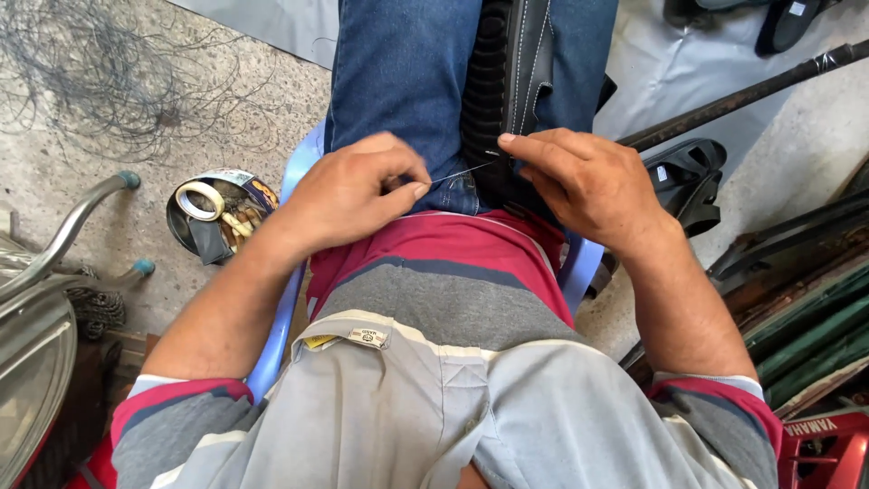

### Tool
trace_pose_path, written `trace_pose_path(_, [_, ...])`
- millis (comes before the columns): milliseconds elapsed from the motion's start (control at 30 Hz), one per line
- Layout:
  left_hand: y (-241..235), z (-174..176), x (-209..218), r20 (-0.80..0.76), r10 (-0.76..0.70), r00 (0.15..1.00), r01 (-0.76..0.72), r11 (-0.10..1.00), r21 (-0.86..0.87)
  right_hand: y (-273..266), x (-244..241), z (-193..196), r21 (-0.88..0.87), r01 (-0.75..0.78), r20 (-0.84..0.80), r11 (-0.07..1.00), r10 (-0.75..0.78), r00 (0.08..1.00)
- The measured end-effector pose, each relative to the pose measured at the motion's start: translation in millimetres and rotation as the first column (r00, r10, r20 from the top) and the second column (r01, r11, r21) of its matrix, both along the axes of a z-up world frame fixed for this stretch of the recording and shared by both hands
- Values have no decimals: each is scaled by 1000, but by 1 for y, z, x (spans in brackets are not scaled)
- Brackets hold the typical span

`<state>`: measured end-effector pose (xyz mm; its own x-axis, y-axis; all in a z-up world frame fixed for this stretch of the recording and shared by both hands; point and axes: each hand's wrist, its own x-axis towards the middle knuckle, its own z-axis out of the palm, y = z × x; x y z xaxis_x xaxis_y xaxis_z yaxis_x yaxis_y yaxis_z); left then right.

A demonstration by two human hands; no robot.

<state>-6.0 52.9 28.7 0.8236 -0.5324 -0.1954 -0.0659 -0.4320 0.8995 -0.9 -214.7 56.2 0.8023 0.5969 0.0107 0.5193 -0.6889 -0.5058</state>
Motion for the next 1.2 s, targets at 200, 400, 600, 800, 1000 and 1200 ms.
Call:
trace_pose_path(200, [-28,7,2,-581,-67,811,-364,719,-592,6,-2,-5,38,16,-11,999,-15,1000])
trace_pose_path(400, [-46,-28,-2,-41,168,985,-172,931,-322,7,-8,-12,47,54,-5,997,-54,999])
trace_pose_path(600, [-49,-17,-2,76,125,989,-128,992,25,7,-12,-17,31,74,49,997,-76,996])
trace_pose_path(800, [-50,-9,-4,-18,69,997,-69,998,-4,2,-14,-14,5,43,14,999,-43,999])
trace_pose_path(1000, [-49,12,14,-97,-106,990,115,989,90,-6,-9,9,3,-8,-122,1000,8,992])
trace_pose_path(1200, [-45,11,14,39,-115,993,108,984,141,-52,-7,32,-266,59,-40,962,-72,997])
